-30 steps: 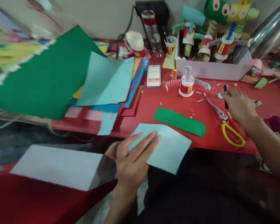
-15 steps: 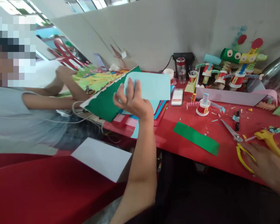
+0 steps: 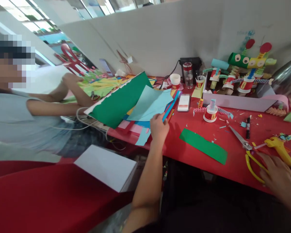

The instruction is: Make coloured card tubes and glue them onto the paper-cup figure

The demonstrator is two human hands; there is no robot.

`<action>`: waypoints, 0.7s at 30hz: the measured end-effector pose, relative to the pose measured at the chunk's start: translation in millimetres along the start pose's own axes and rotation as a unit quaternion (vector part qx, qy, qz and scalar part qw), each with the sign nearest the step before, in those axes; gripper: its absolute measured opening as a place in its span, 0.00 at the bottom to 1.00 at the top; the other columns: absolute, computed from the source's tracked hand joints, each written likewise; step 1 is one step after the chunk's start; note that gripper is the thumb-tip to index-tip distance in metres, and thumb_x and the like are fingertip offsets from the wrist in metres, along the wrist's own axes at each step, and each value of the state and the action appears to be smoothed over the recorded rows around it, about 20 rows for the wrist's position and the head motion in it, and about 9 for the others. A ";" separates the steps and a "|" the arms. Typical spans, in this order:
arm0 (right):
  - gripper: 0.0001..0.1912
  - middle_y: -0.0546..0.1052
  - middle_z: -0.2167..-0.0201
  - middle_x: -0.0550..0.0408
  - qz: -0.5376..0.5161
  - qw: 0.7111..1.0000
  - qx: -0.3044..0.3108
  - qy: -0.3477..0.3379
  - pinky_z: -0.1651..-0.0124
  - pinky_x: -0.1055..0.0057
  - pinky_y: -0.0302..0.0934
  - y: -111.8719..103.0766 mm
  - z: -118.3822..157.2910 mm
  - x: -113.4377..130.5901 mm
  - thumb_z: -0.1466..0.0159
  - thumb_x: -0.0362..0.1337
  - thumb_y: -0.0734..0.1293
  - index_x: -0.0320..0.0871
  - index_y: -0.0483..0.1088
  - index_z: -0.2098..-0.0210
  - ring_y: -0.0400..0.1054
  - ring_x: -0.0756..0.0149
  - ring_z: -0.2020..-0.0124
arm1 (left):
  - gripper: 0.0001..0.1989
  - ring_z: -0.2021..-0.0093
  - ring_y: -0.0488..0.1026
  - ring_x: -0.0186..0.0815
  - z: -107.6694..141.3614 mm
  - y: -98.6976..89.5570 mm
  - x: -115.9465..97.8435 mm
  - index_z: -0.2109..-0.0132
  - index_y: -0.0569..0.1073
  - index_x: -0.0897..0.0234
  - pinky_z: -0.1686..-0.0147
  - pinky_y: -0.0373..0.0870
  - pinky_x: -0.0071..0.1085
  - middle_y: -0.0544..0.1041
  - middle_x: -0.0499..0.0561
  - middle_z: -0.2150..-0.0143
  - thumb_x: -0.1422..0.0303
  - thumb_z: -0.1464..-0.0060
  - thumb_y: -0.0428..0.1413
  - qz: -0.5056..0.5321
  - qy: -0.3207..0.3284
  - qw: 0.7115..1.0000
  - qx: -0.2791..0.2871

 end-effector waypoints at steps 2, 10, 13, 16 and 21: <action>0.17 0.76 0.68 0.44 0.014 1.000 0.022 0.005 0.63 0.55 0.67 -2.6 -5.7 1.1 0.41 0.32 0.58 0.43 0.71 0.54 0.73 0.51 0.70 | 0.22 0.40 0.69 0.48 35.7 9.6 -8.2 0.41 0.72 0.62 0.38 0.63 0.46 0.75 0.60 0.43 0.64 0.40 0.49 0.033 0.078 0.996 0.034; 0.22 0.77 0.70 0.50 -0.004 0.979 0.131 0.155 0.68 0.66 0.63 -33.2 -26.0 26.6 0.49 0.34 0.65 0.40 0.67 0.54 0.74 0.55 0.68 | 0.43 0.38 0.64 0.64 76.2 25.7 -39.5 0.35 0.60 0.68 0.44 0.62 0.58 0.69 0.70 0.39 0.52 0.52 0.63 -0.030 0.062 0.987 0.144; 0.23 0.77 0.74 0.57 -0.071 0.973 0.139 0.168 0.70 0.68 0.63 -43.0 -23.2 31.4 0.49 0.35 0.65 0.41 0.67 0.52 0.74 0.60 0.73 | 0.40 0.39 0.65 0.62 70.6 23.2 -42.9 0.36 0.61 0.67 0.44 0.63 0.56 0.72 0.68 0.42 0.56 0.52 0.64 -0.025 0.057 0.983 0.172; 0.25 0.79 0.72 0.55 -0.118 0.969 0.113 0.185 0.69 0.66 0.66 -42.9 -12.8 26.6 0.46 0.40 0.67 0.41 0.68 0.49 0.76 0.57 0.71 | 0.39 0.39 0.66 0.60 70.1 20.8 -42.3 0.37 0.62 0.66 0.44 0.64 0.54 0.70 0.68 0.40 0.57 0.52 0.65 -0.025 0.053 0.984 0.166; 0.28 0.82 0.60 0.46 -0.219 0.949 0.047 0.223 0.63 0.60 0.72 -33.6 12.5 13.2 0.45 0.47 0.69 0.44 0.70 0.47 0.78 0.50 0.59 | 0.43 0.38 0.64 0.62 65.4 19.5 -37.7 0.37 0.62 0.64 0.43 0.62 0.56 0.69 0.69 0.39 0.57 0.57 0.67 -0.039 0.040 0.984 0.170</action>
Point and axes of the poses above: each hand's wrist, its own z-axis away from the middle knuckle, its own y-axis out of the palm, x = y × z, the point moved 1 cm from there along -z, towards the middle knuckle
